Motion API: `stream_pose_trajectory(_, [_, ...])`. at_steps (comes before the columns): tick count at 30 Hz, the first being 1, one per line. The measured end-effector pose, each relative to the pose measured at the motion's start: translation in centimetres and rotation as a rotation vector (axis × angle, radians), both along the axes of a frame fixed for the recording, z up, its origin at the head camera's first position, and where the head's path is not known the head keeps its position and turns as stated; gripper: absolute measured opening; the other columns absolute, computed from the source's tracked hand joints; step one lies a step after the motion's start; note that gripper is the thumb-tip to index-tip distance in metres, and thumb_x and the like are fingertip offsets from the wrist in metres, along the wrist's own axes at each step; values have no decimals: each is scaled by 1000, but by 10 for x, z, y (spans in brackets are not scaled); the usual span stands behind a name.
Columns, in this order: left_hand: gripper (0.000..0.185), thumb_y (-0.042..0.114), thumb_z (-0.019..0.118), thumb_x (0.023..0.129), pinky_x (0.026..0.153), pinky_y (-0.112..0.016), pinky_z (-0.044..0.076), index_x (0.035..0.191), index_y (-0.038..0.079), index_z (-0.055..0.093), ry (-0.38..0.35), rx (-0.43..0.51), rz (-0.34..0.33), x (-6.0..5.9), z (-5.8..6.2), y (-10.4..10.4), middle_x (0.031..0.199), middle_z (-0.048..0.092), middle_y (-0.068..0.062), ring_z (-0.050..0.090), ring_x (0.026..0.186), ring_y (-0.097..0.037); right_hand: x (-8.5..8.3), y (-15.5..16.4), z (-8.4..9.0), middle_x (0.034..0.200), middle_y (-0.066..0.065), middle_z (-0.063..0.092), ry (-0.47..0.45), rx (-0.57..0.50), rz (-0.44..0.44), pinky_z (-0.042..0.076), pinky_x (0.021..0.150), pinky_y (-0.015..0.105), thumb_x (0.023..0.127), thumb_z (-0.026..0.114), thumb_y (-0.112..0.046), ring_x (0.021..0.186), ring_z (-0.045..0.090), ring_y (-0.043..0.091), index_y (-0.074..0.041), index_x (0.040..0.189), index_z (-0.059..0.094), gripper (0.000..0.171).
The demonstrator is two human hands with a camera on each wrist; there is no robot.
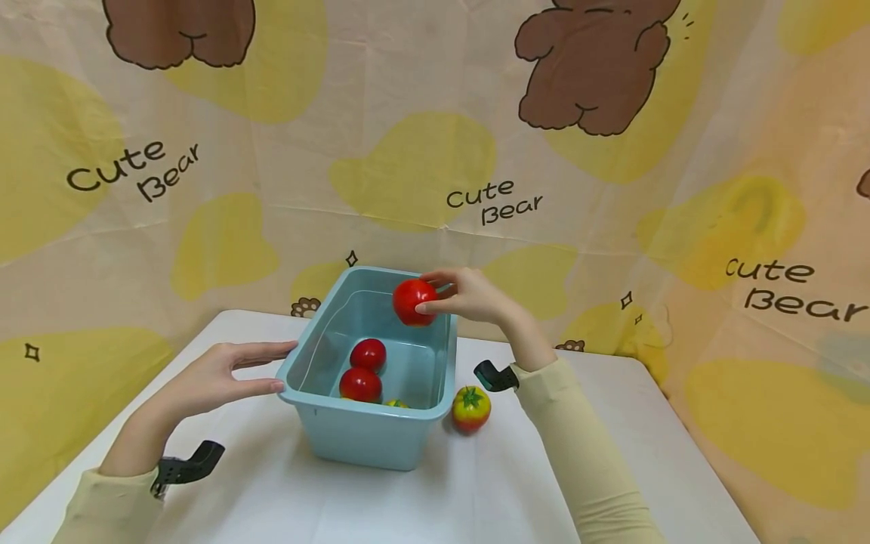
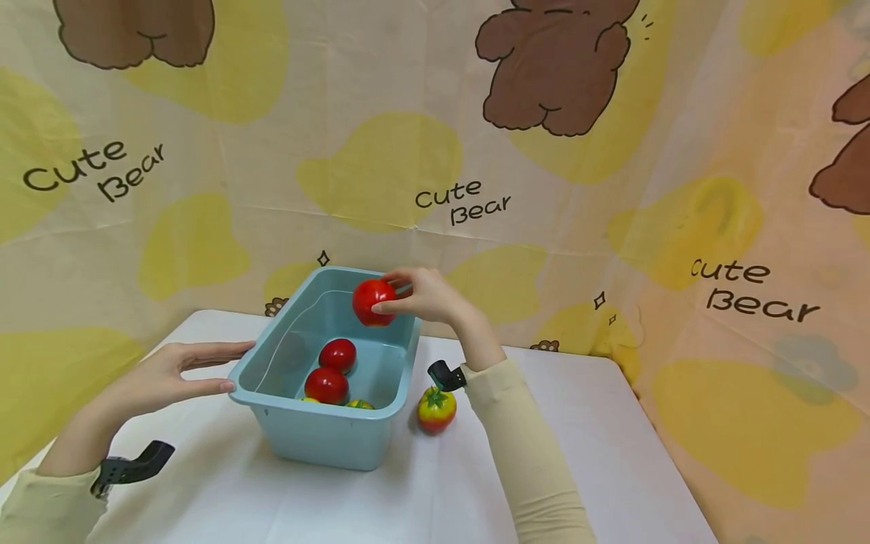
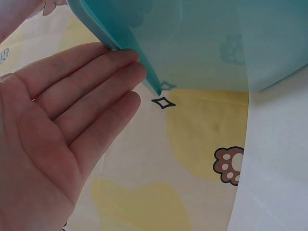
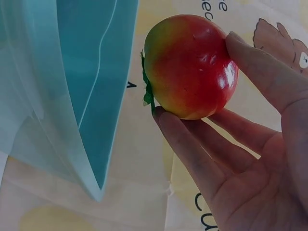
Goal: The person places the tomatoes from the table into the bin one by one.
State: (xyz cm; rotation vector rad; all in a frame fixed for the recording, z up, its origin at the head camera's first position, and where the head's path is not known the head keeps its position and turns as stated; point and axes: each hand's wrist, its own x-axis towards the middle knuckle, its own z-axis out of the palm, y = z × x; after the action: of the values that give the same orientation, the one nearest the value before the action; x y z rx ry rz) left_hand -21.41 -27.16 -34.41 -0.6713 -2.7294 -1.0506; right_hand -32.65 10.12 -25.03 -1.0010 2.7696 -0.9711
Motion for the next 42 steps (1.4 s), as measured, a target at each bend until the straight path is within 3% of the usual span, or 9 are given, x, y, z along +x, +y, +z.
stream_pose_trajectory(17, [56,36,73,83,89,-61,47,134,20,55,0,0,-9,-1,1,-1,128,62,-5,57,117,-34,0,-4,4,127,4,62,-17,-60,56,53,91,35,82,74,-33,107,65,19,-14,131,56,56])
stream_pose_trajectory(25, [55,36,73,83,90,-54,50,133,24,56,20,-33,-1,-1,2,-1,127,63,-2,57,116,-7,1,5,1,127,5,62,14,-69,60,53,91,35,82,75,-31,110,64,22,-12,130,57,55])
stream_pose_trajectory(32, [57,36,73,83,89,-59,48,134,20,55,6,-18,-12,0,3,0,127,63,-4,57,117,-33,3,18,-5,125,8,63,35,-101,61,54,90,37,82,75,-30,108,65,23,-12,128,58,53])
stream_pose_trajectory(42, [56,35,73,83,88,-61,47,134,22,55,-3,-14,-11,1,3,2,128,62,-5,57,117,-36,13,39,-14,125,9,63,33,-140,28,54,89,37,83,74,-29,108,65,26,-10,129,57,52])
